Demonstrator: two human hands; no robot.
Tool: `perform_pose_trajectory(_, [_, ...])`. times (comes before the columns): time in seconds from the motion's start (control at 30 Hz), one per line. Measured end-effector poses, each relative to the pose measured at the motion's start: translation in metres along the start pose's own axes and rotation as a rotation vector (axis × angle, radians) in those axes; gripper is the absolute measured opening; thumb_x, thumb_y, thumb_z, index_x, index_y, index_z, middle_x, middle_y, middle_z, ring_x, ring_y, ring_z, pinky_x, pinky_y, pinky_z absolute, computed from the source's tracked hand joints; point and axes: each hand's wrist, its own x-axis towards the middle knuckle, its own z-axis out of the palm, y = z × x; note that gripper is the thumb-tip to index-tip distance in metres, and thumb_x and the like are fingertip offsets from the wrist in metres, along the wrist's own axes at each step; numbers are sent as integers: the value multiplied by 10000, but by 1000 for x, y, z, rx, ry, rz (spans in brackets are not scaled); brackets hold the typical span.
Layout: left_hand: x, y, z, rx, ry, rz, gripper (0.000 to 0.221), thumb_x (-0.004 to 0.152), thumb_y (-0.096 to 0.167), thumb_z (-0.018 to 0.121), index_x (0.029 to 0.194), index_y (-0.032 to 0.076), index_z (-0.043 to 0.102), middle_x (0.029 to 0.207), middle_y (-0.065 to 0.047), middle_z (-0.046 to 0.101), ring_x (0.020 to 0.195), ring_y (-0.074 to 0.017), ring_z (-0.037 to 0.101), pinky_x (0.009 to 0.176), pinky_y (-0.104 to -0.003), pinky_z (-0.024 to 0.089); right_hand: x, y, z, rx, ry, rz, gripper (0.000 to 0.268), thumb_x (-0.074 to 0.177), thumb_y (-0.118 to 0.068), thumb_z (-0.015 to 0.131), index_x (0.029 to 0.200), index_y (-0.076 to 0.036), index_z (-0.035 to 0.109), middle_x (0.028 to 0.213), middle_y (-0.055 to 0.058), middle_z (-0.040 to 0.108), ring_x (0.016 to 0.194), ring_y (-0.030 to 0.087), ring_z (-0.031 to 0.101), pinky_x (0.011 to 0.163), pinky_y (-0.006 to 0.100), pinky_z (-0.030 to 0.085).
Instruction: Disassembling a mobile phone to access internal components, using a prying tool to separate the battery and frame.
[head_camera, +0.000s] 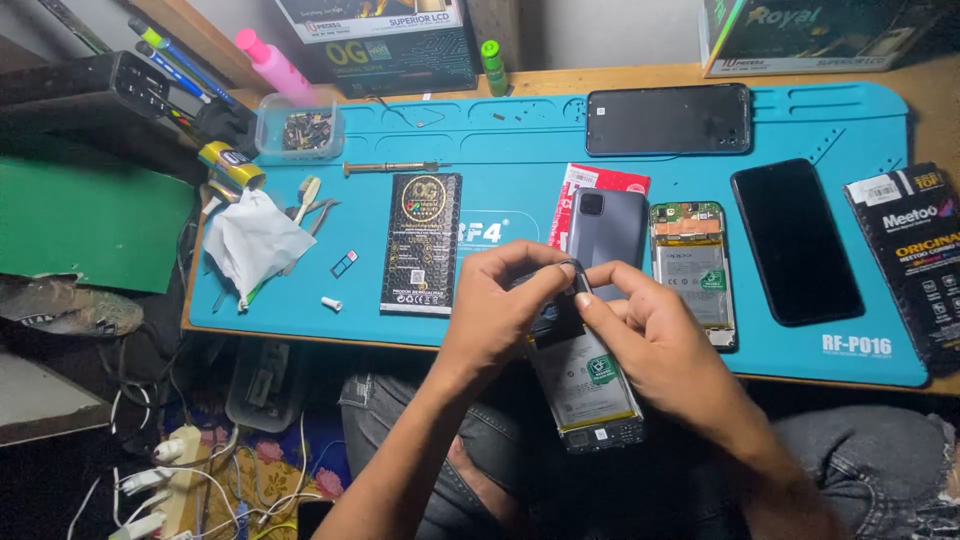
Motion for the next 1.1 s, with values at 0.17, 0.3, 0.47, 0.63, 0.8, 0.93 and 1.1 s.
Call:
perform_pose_trajectory(0.17, [-1,5,1,7,1,32,200,884,155,783,1012,20,856,944,-202,827,1050,-322,758,918,-483,582,2,5,-4,-59,-12,-34,254,1059,-117,585,1250,10,694,639,177,784,498,207,715,500,397,678])
perform_pose_trajectory(0.3, [-2,9,4,5,15,35,188,869,146,794,986,10,850,907,-194,823,1014,-299,748,899,-465,589,2,5,-3,-51,-17,-42,251,1064,-121,579,1250,5,690,627,165,766,500,186,704,485,385,674])
perform_pose_trajectory(0.47, [0,6,5,7,25,22,186,848,134,808,980,10,852,891,-187,822,1010,-260,741,891,-452,590,-2,-4,0,-75,-14,-48,265,1070,-130,563,1260,-6,700,627,167,783,509,182,711,495,381,682])
perform_pose_trajectory(0.63, [1,6,4,-31,3,23,176,888,153,783,986,26,854,882,-155,818,1027,-233,714,922,-456,591,1,1,-6,-64,1,-51,258,1060,-118,579,1260,0,692,650,178,795,516,203,730,509,403,689])
perform_pose_trajectory(0.8, [0,10,2,-21,7,29,159,880,141,812,985,32,861,891,-146,833,1017,-209,714,913,-434,589,1,0,-4,-52,-3,-51,253,1062,-118,577,1255,-5,695,673,183,810,528,211,745,527,414,693])
perform_pose_trajectory(0.93, [1,16,-2,-65,28,-66,173,915,216,801,954,63,873,864,-105,815,933,-156,681,862,-393,604,5,2,-8,-31,23,-48,280,1059,-116,575,1286,-13,700,714,206,825,563,229,774,551,431,698])
perform_pose_trajectory(1.1, [5,9,-13,-15,32,-77,191,886,194,807,993,50,875,828,-136,818,850,-213,734,771,-362,598,11,8,-13,-14,34,-89,298,1068,-113,559,1318,9,666,748,228,826,597,252,788,583,453,699])
